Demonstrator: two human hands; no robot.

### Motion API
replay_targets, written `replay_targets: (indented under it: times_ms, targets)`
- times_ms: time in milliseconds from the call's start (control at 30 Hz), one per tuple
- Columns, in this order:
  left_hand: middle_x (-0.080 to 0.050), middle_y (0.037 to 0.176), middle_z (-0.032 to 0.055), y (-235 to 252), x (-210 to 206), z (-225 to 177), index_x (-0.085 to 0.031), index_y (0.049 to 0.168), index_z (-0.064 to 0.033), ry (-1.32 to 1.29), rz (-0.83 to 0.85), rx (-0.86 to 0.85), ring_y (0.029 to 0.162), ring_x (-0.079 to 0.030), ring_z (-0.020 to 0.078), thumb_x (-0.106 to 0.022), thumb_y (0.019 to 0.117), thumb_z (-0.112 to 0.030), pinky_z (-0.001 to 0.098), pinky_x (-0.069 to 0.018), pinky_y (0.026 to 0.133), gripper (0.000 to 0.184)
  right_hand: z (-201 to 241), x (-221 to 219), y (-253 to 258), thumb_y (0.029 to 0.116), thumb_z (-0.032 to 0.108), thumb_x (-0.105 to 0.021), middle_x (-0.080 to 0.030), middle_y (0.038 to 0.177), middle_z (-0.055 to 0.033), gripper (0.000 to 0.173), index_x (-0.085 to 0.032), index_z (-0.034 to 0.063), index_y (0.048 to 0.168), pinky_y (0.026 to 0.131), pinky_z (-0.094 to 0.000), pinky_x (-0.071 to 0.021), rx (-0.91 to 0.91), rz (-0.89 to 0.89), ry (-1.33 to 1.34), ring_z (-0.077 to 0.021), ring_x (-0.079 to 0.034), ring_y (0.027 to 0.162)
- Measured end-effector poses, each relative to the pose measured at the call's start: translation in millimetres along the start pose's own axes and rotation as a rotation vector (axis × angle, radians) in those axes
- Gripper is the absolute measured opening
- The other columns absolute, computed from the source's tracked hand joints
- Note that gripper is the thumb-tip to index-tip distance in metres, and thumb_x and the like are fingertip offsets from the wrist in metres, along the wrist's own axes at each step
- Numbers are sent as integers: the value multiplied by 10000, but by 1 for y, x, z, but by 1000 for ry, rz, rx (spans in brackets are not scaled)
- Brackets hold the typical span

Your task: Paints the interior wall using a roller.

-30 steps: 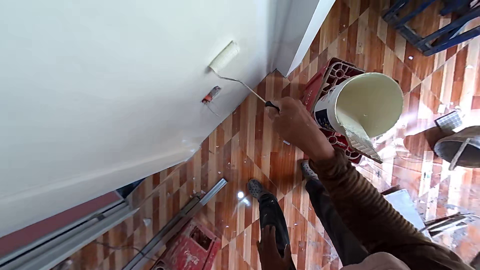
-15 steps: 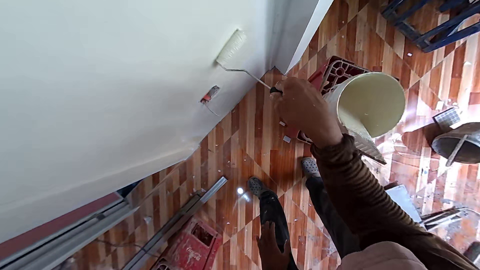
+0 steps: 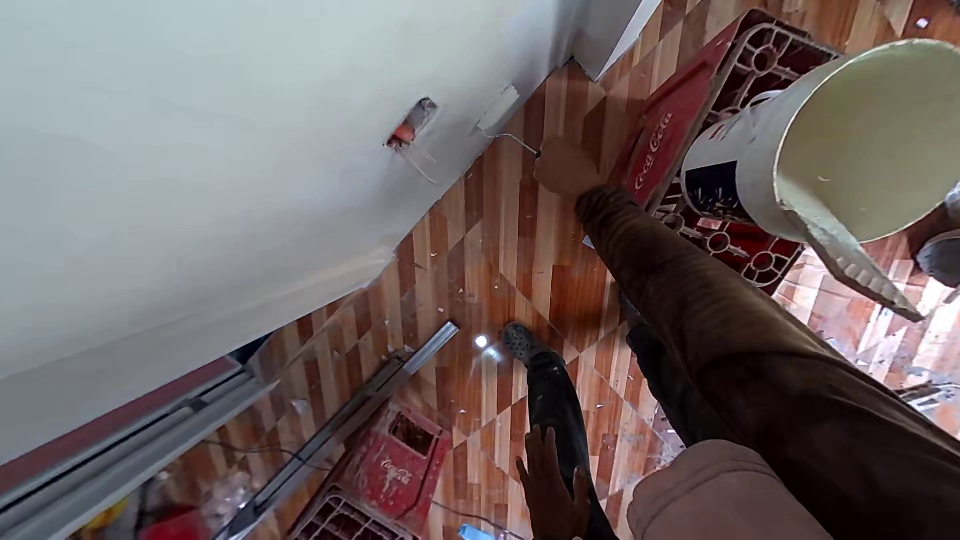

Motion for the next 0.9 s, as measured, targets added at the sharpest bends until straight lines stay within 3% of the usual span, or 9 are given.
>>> replay_targets:
  times_ms: [133, 200, 300, 567, 733, 900]
  targets:
    - [-466, 1547, 229, 1, -3, 5, -509, 1496, -66, 12, -19, -9, 1464, -402, 423, -342, 979, -571, 739, -241, 1141, 742, -5, -20, 38, 989, 211, -604, -669, 1146, -260, 286, -644, -13, 1161, 865, -645, -539, -40, 43, -59, -432, -673, 1075]
    - [-461, 1552, 226, 2, -2, 5, -505, 1500, -70, 12, -6, -6, 1470, -395, 416, -352, 972, -553, 740, -234, 1145, 731, -7, -24, 41, 984, 216, -608, -681, 1085, -260, 265, -645, -16, 1108, 823, -635, -554, -27, 13, -56, -430, -689, 1020]
    - [-462, 1550, 233, 1, 1, 0, -499, 1504, -62, 5, -2, -19, 1467, -397, 425, -382, 967, -522, 740, -246, 1140, 717, 1, -16, 11, 1012, 231, -573, -672, 1095, -239, 275, -627, 0, 1152, 831, -614, -560, -4, 10, -13, -409, -688, 1015]
    - [-418, 1596, 187, 2, -12, -2, -466, 1536, -112, 73, -45, -51, 1510, -343, 372, -431, 959, -522, 698, -211, 1188, 709, 49, 64, -115, 1049, 307, -526, -681, 986, -154, 256, -672, 97, 1050, 718, -578, -563, -26, -26, -30, -352, -694, 916]
    - [-425, 1595, 176, 3, -15, -3, -471, 1536, -117, 83, -28, -32, 1507, -354, 360, -450, 947, -526, 693, -215, 1188, 717, 44, 55, -90, 1029, 263, -535, -669, 888, -147, 234, -654, 72, 966, 683, -554, -553, 29, -10, -10, -333, -689, 854]
    - [-419, 1598, 181, 2, -17, -4, -465, 1539, -103, 96, -10, -28, 1498, -366, 373, -454, 947, -530, 697, -237, 1177, 730, 53, 71, -116, 1045, 293, -521, -687, 947, -142, 241, -669, 103, 1044, 697, -564, -556, 2, 12, -46, -338, -696, 891]
Point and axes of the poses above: each hand's wrist, its own y-axis towards the middle knuckle, its own x-axis out of the back of the hand, z = x × y, the point moved 6 cm from there along y, towards the middle knuckle
